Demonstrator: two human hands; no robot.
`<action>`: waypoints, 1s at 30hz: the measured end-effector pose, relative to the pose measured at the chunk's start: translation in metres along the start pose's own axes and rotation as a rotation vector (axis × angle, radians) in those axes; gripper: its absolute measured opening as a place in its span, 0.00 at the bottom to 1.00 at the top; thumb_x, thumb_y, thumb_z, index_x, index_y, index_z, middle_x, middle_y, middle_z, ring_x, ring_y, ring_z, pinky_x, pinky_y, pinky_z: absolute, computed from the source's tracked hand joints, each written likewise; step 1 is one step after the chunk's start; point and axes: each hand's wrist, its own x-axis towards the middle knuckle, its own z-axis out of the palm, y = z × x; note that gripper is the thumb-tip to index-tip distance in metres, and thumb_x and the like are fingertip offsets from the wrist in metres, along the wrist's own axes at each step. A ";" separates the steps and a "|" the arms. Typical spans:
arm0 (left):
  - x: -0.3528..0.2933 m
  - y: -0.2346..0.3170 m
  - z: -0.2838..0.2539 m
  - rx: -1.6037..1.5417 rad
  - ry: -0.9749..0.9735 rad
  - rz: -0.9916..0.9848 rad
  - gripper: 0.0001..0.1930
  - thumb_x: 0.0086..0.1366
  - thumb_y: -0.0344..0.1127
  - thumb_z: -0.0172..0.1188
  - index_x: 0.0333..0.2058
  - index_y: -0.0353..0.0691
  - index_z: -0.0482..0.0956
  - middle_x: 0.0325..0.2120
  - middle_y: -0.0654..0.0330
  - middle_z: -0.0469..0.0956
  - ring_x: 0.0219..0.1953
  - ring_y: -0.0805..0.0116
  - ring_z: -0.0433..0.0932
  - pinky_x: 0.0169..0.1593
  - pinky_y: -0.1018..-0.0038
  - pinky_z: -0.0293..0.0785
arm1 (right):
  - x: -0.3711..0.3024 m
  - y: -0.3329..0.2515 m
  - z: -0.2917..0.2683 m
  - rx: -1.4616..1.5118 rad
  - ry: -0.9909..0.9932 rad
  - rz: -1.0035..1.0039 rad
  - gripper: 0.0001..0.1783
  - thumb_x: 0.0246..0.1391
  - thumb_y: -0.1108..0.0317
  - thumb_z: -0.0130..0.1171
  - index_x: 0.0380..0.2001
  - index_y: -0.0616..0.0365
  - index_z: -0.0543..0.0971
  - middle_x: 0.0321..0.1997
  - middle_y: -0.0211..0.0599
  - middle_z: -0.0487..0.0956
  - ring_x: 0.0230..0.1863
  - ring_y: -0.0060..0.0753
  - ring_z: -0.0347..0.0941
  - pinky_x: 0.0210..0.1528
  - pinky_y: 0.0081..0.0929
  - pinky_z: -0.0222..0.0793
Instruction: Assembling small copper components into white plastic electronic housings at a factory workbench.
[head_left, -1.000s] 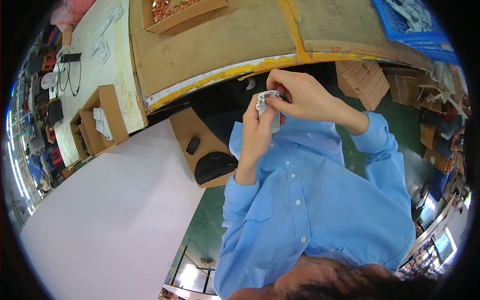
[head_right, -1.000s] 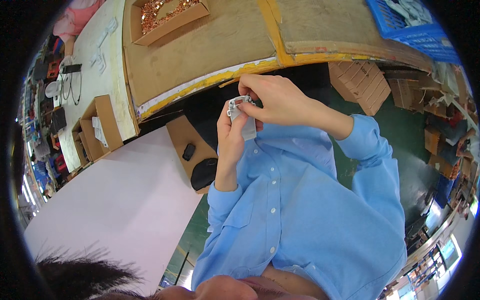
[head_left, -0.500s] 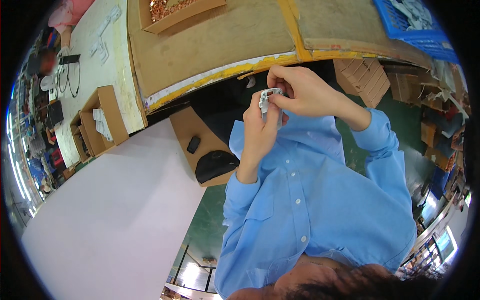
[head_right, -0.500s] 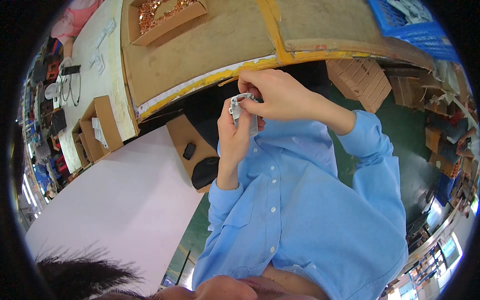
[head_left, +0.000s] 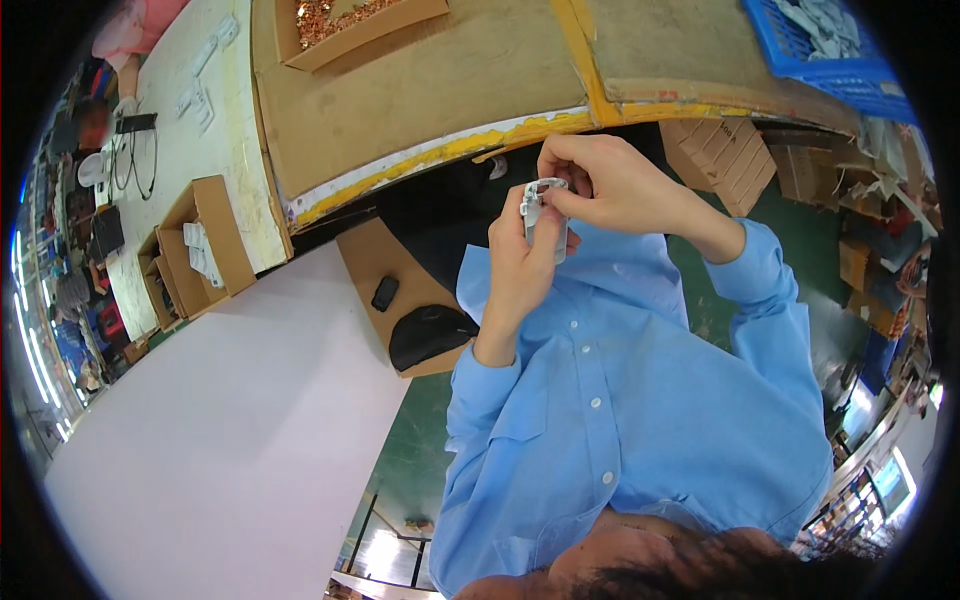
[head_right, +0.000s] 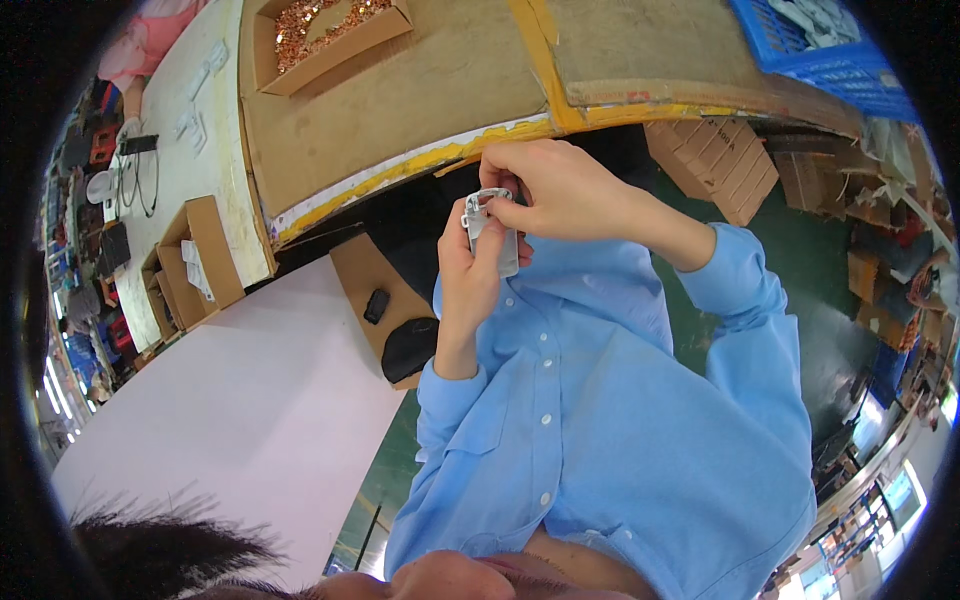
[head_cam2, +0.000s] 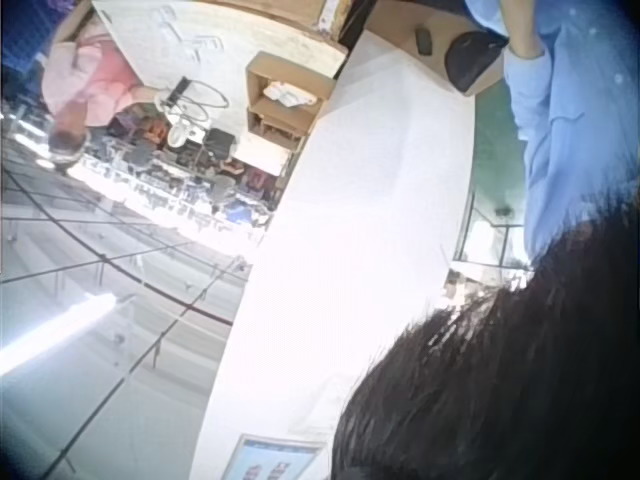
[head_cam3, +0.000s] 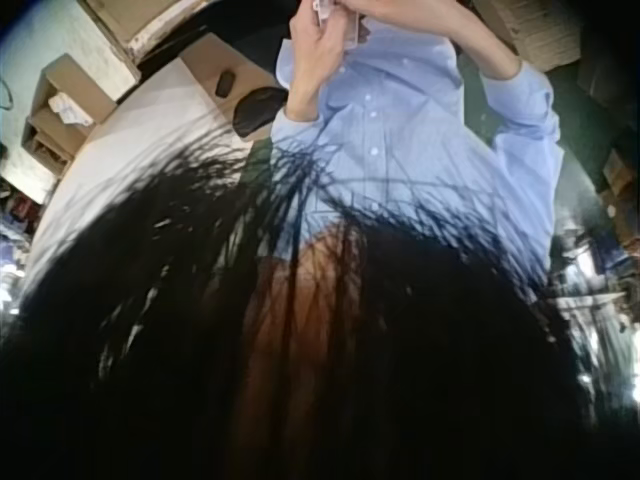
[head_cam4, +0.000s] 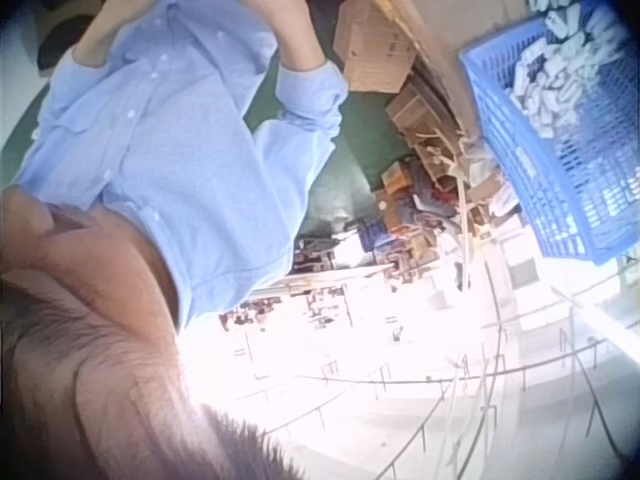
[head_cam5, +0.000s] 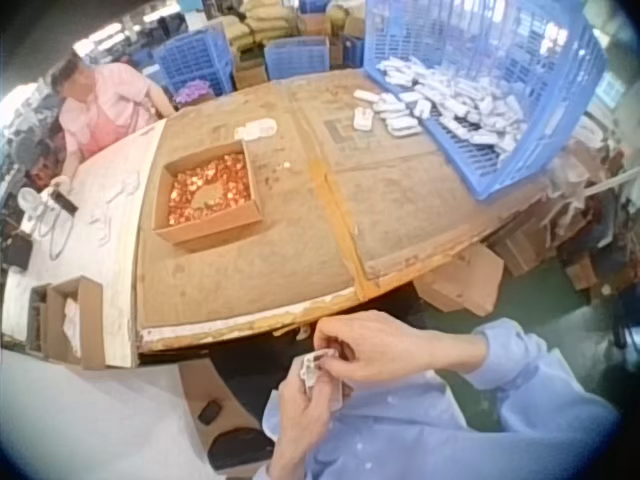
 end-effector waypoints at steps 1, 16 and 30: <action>0.001 0.000 0.000 -0.001 0.001 0.001 0.11 0.69 0.31 0.48 0.46 0.33 0.72 0.30 0.59 0.79 0.27 0.75 0.80 0.30 0.77 0.78 | 0.000 0.001 0.000 -0.011 0.009 -0.012 0.08 0.50 0.70 0.61 0.32 0.60 0.74 0.21 0.34 0.72 0.22 0.26 0.69 0.25 0.24 0.64; 0.001 0.001 0.000 0.043 0.008 0.006 0.10 0.70 0.31 0.46 0.45 0.33 0.72 0.28 0.60 0.78 0.26 0.75 0.80 0.29 0.78 0.78 | 0.003 0.000 0.001 -0.040 -0.005 -0.013 0.08 0.49 0.70 0.61 0.30 0.61 0.74 0.22 0.35 0.73 0.22 0.28 0.70 0.25 0.25 0.65; -0.002 0.000 -0.002 0.067 -0.015 0.020 0.12 0.72 0.32 0.42 0.45 0.32 0.72 0.27 0.57 0.79 0.24 0.73 0.80 0.28 0.77 0.77 | 0.004 -0.002 0.001 -0.051 0.007 0.004 0.09 0.46 0.69 0.63 0.26 0.61 0.73 0.19 0.36 0.73 0.20 0.31 0.70 0.24 0.27 0.65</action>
